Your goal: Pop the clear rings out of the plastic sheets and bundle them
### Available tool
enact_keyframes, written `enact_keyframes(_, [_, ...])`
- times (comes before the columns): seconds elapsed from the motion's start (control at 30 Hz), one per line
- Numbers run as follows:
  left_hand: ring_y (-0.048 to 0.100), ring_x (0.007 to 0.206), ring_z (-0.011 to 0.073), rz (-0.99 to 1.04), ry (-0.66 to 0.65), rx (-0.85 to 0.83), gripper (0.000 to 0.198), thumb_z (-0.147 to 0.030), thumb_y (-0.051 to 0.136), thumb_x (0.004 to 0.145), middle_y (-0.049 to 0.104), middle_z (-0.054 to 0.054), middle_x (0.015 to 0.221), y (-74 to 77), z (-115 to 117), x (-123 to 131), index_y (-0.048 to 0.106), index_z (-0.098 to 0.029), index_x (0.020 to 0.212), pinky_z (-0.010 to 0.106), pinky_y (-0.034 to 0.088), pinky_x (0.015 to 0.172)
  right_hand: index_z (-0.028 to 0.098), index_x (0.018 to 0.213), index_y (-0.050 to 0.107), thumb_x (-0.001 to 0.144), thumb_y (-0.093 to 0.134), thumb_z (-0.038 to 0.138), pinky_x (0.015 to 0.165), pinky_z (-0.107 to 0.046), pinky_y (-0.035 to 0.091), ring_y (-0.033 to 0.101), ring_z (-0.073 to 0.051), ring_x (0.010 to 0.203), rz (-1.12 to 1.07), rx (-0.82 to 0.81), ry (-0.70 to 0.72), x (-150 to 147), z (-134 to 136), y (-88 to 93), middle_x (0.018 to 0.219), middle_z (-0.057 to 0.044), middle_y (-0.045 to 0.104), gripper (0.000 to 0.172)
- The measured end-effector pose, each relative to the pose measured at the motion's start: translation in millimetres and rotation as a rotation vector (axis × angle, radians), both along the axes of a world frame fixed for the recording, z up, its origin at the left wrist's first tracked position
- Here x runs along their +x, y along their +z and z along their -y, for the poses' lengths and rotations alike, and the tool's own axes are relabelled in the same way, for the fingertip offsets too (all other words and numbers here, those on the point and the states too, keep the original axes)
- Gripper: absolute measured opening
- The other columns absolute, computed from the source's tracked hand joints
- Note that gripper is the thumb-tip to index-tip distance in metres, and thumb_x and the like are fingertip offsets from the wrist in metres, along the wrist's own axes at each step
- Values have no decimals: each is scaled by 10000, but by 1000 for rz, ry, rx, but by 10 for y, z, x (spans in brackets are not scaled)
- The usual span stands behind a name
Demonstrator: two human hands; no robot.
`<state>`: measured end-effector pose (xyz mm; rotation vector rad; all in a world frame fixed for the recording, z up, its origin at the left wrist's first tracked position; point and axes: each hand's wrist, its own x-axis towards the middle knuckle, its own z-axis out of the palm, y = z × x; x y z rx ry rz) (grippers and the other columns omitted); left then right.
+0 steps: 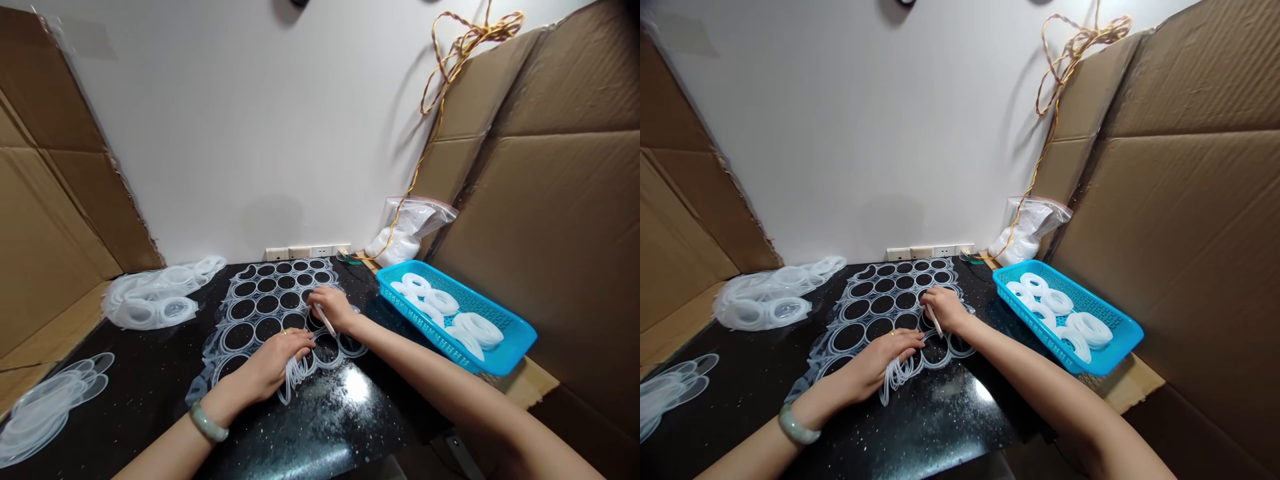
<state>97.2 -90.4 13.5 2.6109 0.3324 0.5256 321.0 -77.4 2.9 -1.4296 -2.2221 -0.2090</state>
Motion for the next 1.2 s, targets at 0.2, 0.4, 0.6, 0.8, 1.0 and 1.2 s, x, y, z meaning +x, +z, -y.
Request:
enact_keyframes(0.2, [582,1124,205,14,-17,-51,310,-285,371,1005,645,72,1213,89,-13,-6,620,-226,1179,387,472,974,188,787,713,715,593,84,661,-216,425,629,-146,717,-349,-55,-66,181,83,-17,801,-23,713,174])
enact_keyframes(0.4, [629,985,204,-14,23,-11,342,-319,339,1008,682,71,1055,151,-239,112,651,-207,1091,350,498,892,177,769,715,669,586,40,644,-211,429,630,-147,693,-402,-128,-44,119,60,-24,767,-20,711,213])
enact_keyframes(0.6, [541,1204,210,-19,-20,48,319,-308,363,1002,618,87,1262,21,-489,180,603,-203,1184,401,418,1044,166,739,698,649,588,24,682,-224,427,614,-154,714,-350,-88,1,102,-6,-54,758,-28,692,201])
enact_keyframes(0.8, [561,1169,205,-43,13,35,325,-312,364,1003,628,85,1242,-86,-563,168,607,-201,1187,387,443,1016,177,727,680,648,592,39,701,-238,424,591,-162,738,-362,-106,-92,195,143,-55,751,-24,675,182])
enact_keyframes(1.0, [574,1151,204,-21,29,28,325,-312,370,1002,633,82,1236,-83,-565,162,609,-206,1194,385,442,1013,172,730,669,643,602,50,689,-248,413,570,-158,715,-472,-97,-225,366,398,-32,762,-24,657,165])
enact_keyframes(1.2, [562,1159,212,-36,33,-6,333,-320,372,998,623,86,1250,-28,-518,141,599,-207,1212,378,433,1012,177,718,635,651,582,44,672,-252,418,556,-160,699,-518,-18,-250,524,789,26,725,-16,625,159])
